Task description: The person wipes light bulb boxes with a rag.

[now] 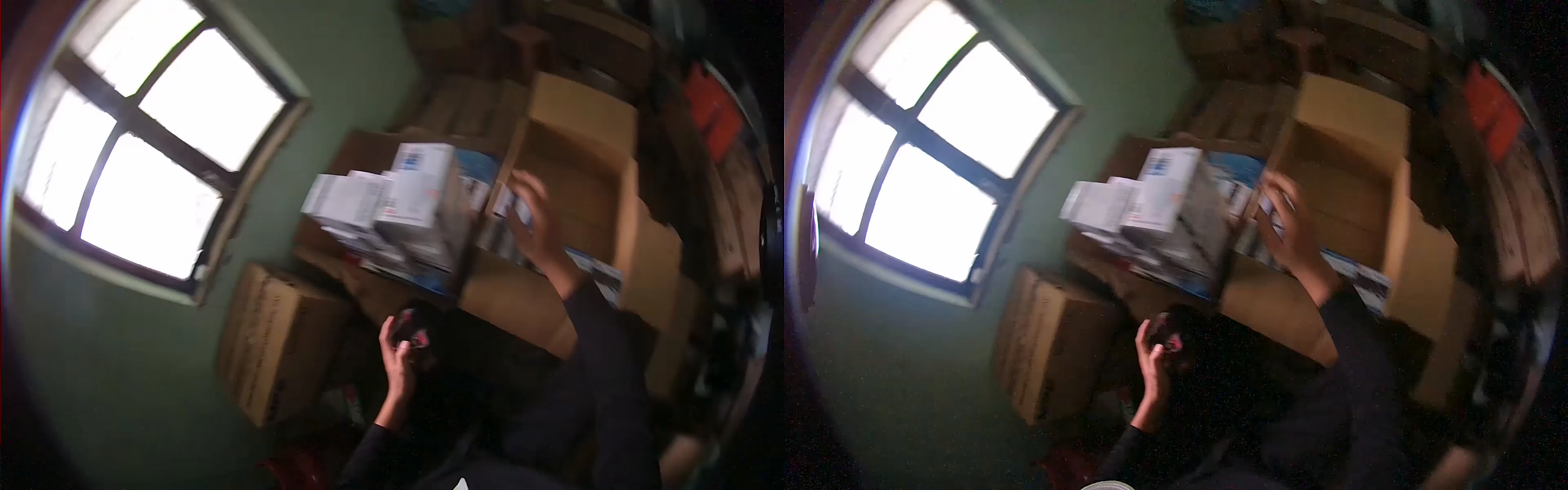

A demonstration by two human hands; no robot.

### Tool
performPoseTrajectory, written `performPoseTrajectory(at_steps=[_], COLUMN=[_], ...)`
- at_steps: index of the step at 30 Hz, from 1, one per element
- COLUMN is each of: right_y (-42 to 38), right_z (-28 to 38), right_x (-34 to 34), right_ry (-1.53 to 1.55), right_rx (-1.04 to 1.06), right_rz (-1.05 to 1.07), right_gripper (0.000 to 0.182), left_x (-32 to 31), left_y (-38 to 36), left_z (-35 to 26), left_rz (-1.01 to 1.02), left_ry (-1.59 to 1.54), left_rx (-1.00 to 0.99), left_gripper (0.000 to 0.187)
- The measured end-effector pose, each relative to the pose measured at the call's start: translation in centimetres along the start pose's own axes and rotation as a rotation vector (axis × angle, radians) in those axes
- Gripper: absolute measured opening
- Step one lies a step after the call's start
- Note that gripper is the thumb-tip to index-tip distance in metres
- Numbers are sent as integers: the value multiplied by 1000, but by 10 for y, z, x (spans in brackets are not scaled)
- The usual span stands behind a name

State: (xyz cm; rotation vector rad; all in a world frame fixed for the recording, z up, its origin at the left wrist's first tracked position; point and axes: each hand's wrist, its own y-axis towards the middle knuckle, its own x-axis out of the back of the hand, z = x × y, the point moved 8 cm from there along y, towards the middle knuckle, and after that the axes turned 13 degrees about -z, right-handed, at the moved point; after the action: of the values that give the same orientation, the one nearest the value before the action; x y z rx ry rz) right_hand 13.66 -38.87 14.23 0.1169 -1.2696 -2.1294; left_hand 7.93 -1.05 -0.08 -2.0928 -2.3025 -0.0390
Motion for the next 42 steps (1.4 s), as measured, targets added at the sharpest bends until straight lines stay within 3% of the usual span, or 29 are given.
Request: performPoseTrajectory(at_steps=[1, 2, 3, 4, 7, 9, 11, 13, 15, 18, 19, 21, 23, 25, 27, 31, 32, 33, 35, 37, 40, 42], right_y=[-8, -35, 3, -22, -88, -77, -77, -48, -47, -43, -41, -51, -41, -36, -32, -34, -39, -40, -29, -30, -39, -42], right_z=[39, 58, 103, 134, 210, 201, 172, 159, 133, 103, 96, 64, 66, 59, 63, 45, 37, 42, 48, 41, 37, 31], right_x=[12, 15, 57, 42, 15, 24, 31, 46, 57, 72, 75, 73, 86, 93, 101, 102, 97, 100, 102, 99, 97, 100], right_ry=[22, 153, 207, 306, 497, 441, 375, 284, 234, 155, 166, 196, 136, 210, 199, 135, 230, 187, 105, 210, 260, 236], right_rx=[133, 225, 324, 349, 446, 357, 307, 222, 39, -10, -139, -377, -277, -304, -262, -318, -490, -462, -383, -418, -518, -474], right_rz=[-64, -117, 215, 230, 217, 171, 158, 60, -52, -166, -192, -197, -291, -351, -343, -335, -287, -296, -341, -350, -291, -301], right_gripper=[43, 52, 60, 54, 39, 42, 43, 33, 28, 18, 16, 13, 18, 19, 21, 26, 29, 29, 29, 29, 29, 30], left_x=[-5, -26, -112, -112, -94, -109, -105, -102, -99, -142, -156, -181, -198, -208, -215, -212, -210, -208, -212, -216, -216, -216], left_y=[2, -5, -37, -43, -46, -45, -18, 14, 44, 77, 94, 126, 135, 140, 138, 143, 149, 154, 157, 155, 143, 128], left_z=[-9, -38, -46, -68, -122, -161, -179, -218, -255, -286, -278, -262, -257, -252, -256, -258, -257, -256, -243, -242, -245, -261], left_rz=[-43, -3, 40, 85, 348, 569, 622, 409, 64, -193, -259, -181, -146, -74, -156, -163, -141, -127, -101, -127, -96, -54], left_ry=[-133, -198, -514, -507, -212, -47, 383, 592, 472, 752, 858, 1079, 1334, 1275, 1234, 1197, 1238, 1274, 1255, 1188, 1149, 1098], left_rx=[32, 58, 198, 151, 36, 41, -137, -358, -747, -1062, -1112, -1138, -1027, -1025, -1148, -1014, -963, -913, -976, -1062, -1055, -1008], left_gripper=[79, 81, 82, 82, 74, 65, 48, 41, 39, 59, 67, 79, 78, 71, 68, 69, 70, 70, 68, 68, 73, 78])
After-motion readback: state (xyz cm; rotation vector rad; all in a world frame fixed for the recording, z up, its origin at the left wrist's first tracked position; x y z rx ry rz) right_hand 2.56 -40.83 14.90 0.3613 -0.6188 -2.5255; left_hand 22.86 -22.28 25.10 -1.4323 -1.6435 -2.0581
